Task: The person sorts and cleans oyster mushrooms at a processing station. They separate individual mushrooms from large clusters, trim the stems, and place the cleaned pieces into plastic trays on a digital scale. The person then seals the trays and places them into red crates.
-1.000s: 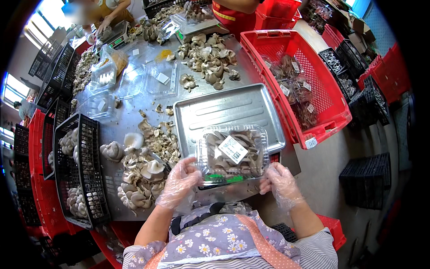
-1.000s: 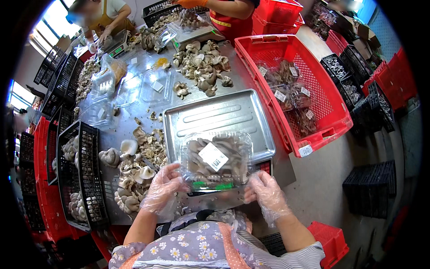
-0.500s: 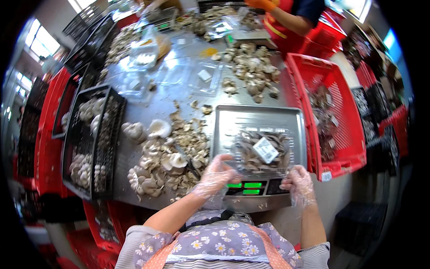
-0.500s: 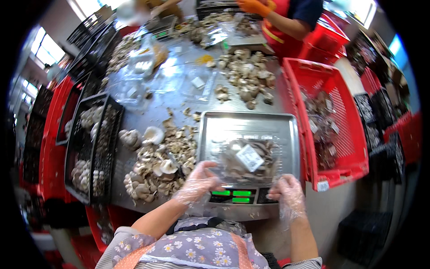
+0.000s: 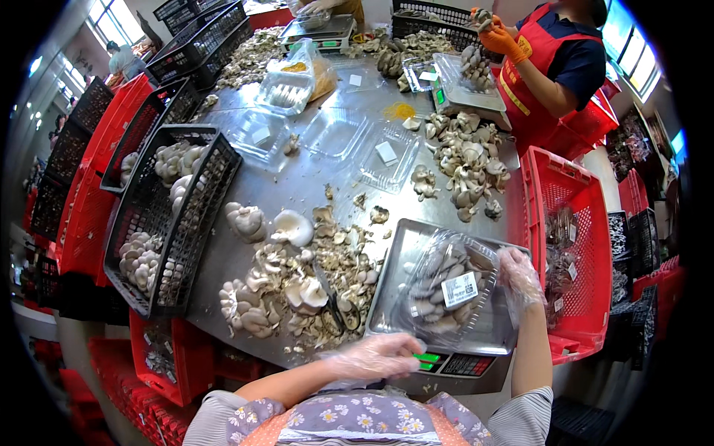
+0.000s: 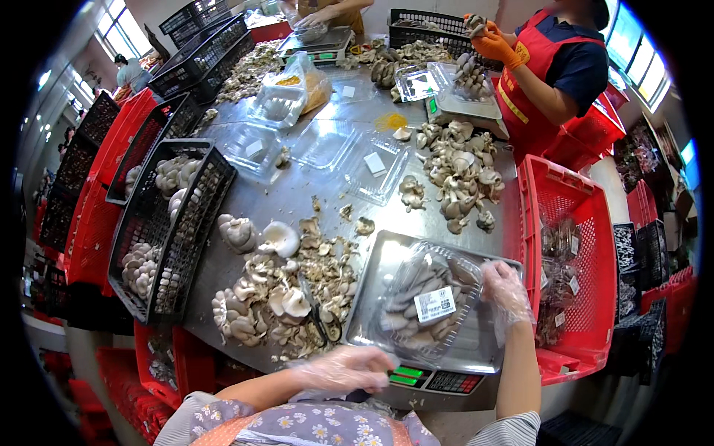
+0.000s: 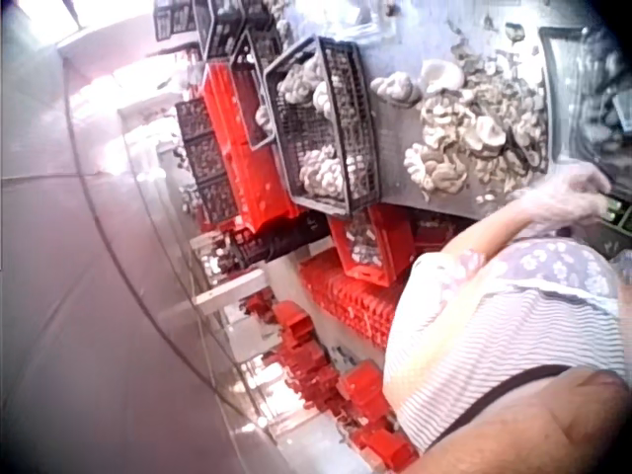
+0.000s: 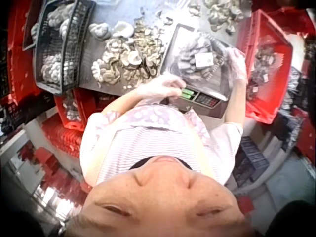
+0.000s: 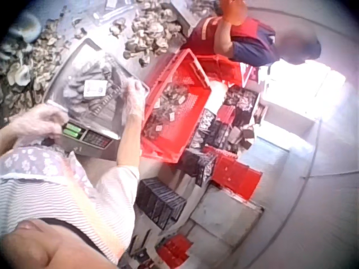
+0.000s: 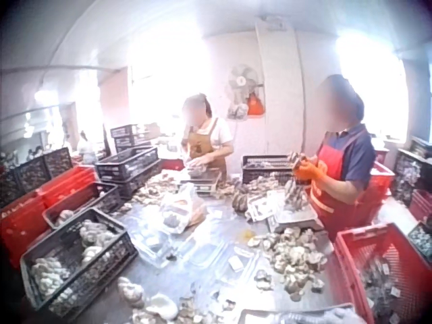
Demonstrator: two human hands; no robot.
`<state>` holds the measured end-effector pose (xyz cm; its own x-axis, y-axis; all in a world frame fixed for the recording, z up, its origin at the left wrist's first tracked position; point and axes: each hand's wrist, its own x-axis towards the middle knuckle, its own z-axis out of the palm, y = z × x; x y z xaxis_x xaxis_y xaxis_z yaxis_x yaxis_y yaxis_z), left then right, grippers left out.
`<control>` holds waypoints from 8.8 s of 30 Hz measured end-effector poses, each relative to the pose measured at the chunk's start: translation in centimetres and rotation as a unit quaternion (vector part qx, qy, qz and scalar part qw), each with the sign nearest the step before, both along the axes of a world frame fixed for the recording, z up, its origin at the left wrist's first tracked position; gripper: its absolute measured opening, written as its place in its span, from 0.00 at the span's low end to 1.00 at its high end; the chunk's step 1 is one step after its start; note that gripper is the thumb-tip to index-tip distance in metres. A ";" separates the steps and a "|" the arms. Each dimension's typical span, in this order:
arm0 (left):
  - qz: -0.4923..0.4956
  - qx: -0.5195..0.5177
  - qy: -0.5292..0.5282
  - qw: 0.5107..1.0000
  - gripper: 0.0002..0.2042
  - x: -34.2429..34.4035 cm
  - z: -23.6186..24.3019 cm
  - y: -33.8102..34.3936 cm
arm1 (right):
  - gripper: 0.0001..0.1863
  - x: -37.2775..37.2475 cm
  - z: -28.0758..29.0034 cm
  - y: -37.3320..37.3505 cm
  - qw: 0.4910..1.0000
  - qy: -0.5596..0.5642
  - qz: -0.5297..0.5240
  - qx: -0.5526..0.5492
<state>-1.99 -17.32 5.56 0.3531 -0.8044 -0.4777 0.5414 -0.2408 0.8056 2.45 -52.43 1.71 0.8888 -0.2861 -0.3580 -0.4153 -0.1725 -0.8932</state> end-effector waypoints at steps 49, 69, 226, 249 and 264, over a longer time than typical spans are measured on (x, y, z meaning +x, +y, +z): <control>0.222 0.060 -0.267 0.936 0.10 8.9 -1.5 0.6 | 0.13 21.8 -1.7 2.4 0.957 0.085 0.193 -0.201; 0.386 -0.012 -0.362 0.848 0.05 21.4 -4.1 -10.0 | 0.09 8.7 10.5 5.2 0.953 -0.145 0.160 0.211; 0.579 0.290 -0.348 0.678 0.10 -1.2 -13.8 35.5 | 0.28 -4.8 6.3 4.4 0.755 -0.210 0.282 -0.554; 0.579 0.095 -0.291 0.755 0.08 -4.9 -9.8 26.7 | 0.42 -0.2 -1.9 39.2 0.879 -0.126 0.266 -0.376; 0.368 -0.068 -0.239 0.896 0.20 1.3 -10.6 16.1 | 0.39 -0.3 -3.5 32.4 0.939 -0.070 0.082 0.326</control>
